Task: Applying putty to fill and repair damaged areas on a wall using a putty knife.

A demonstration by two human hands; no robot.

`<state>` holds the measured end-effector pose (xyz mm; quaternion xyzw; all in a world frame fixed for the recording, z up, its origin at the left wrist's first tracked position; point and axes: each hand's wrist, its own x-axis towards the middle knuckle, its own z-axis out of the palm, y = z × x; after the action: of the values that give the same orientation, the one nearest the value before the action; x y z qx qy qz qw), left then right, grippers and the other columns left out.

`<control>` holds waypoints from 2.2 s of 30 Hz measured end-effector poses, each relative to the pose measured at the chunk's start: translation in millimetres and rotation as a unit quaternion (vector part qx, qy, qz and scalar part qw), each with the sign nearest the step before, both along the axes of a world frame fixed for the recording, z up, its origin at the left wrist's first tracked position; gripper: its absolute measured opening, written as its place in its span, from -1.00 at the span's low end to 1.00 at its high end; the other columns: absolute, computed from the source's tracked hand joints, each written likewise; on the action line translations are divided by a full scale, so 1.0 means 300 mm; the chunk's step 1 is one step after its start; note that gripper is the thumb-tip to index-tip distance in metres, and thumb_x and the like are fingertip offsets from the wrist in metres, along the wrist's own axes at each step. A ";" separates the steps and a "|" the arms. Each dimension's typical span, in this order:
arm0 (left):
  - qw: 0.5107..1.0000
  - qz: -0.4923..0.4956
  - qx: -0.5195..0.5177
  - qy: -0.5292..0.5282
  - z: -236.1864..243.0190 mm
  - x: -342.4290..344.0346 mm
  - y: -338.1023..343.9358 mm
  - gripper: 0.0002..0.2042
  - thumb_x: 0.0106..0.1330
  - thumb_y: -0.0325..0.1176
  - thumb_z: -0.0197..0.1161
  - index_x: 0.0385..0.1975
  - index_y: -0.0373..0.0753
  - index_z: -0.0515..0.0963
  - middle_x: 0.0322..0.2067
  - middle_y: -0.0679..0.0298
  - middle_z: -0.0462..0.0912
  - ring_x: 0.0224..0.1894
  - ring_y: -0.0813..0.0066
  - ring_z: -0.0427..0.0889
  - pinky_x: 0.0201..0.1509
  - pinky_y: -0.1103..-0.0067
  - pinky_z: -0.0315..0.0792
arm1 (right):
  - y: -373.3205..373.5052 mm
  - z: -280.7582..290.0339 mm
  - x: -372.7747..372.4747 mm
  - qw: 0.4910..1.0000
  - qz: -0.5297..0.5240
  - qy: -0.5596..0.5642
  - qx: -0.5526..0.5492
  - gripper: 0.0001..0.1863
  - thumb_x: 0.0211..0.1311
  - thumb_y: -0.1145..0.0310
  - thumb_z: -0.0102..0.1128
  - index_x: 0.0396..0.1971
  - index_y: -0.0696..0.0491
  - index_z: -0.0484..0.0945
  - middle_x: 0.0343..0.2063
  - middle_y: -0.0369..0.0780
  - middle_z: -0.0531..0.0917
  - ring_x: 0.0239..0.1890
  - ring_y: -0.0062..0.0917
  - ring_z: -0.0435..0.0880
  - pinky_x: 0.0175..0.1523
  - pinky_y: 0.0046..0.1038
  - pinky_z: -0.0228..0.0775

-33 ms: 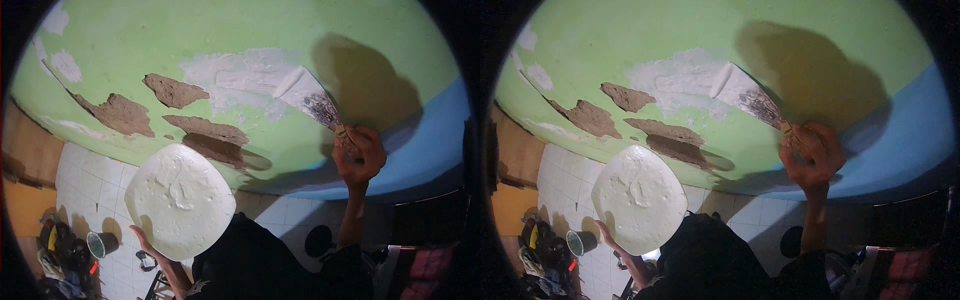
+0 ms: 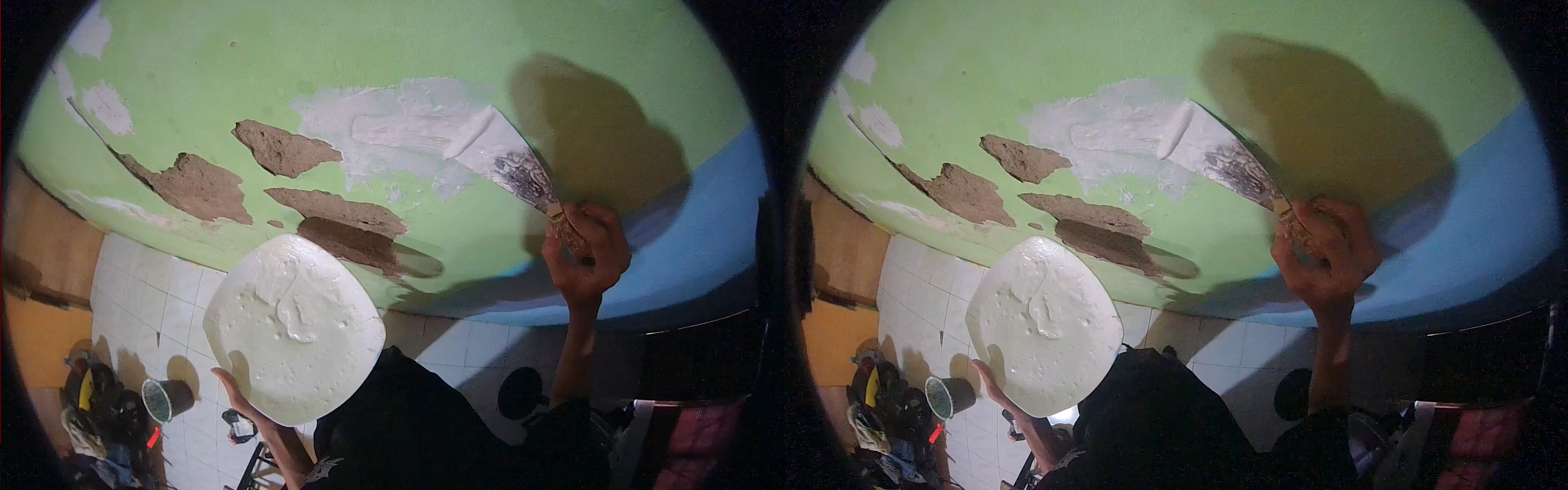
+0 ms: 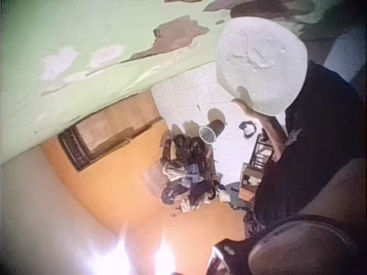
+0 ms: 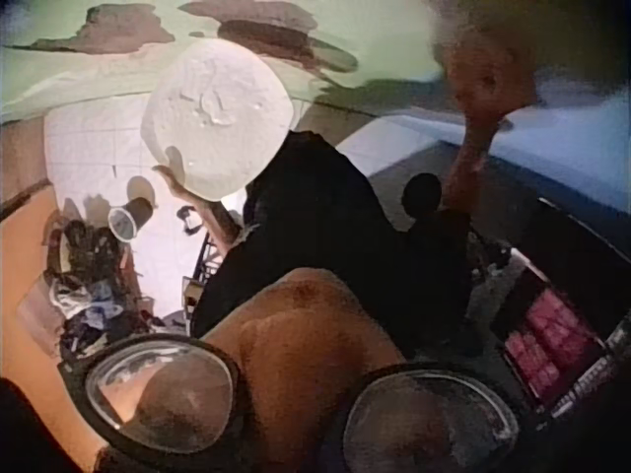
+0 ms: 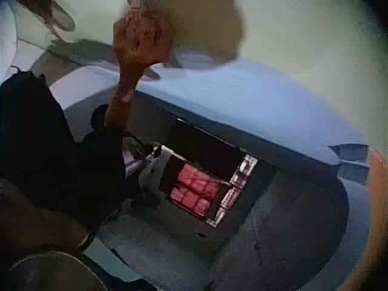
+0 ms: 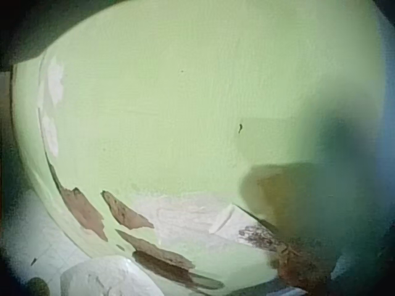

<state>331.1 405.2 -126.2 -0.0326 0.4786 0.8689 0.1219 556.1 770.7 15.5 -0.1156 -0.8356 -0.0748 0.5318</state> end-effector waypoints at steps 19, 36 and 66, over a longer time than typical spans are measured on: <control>0.999 -0.027 0.041 0.001 -0.029 0.012 0.000 -0.22 0.46 0.27 -0.19 0.39 -0.34 0.12 0.26 -0.01 0.36 0.18 0.13 0.51 0.21 0.25 0.49 | -0.018 0.026 -0.094 1.000 0.019 -0.008 0.023 -0.58 -0.22 0.52 0.48 -0.21 0.00 0.70 -0.35 -0.22 0.64 -0.39 -0.37 0.66 -0.32 -0.36 0.52; 1.000 -0.008 0.017 0.007 -0.077 0.001 -0.007 -0.21 0.43 0.28 -0.11 0.38 -0.31 0.12 0.21 0.02 0.39 0.13 0.18 0.56 0.12 0.26 0.57 | -0.062 -0.096 -0.251 0.996 0.082 -0.009 0.020 -0.59 -0.25 0.44 0.48 -0.24 -0.08 0.70 -0.36 -0.30 0.64 -0.43 -0.46 0.63 -0.39 -0.44 0.50; 0.999 -0.021 0.030 -0.012 0.003 -0.024 -0.001 -0.27 0.46 0.20 -0.07 0.30 -0.41 0.24 0.08 -0.01 0.53 -0.04 0.24 0.67 -0.02 0.35 0.65 | -0.060 -0.087 0.008 0.999 -0.026 0.038 -0.008 -0.59 -0.11 0.49 0.44 -0.14 0.05 0.65 -0.28 -0.16 0.65 -0.31 -0.35 0.67 -0.26 -0.37 0.54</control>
<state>323.8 405.0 -125.2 -0.0288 0.4514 0.8797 0.1466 558.5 752.8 -10.6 -0.1441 -0.8119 -0.0777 0.5603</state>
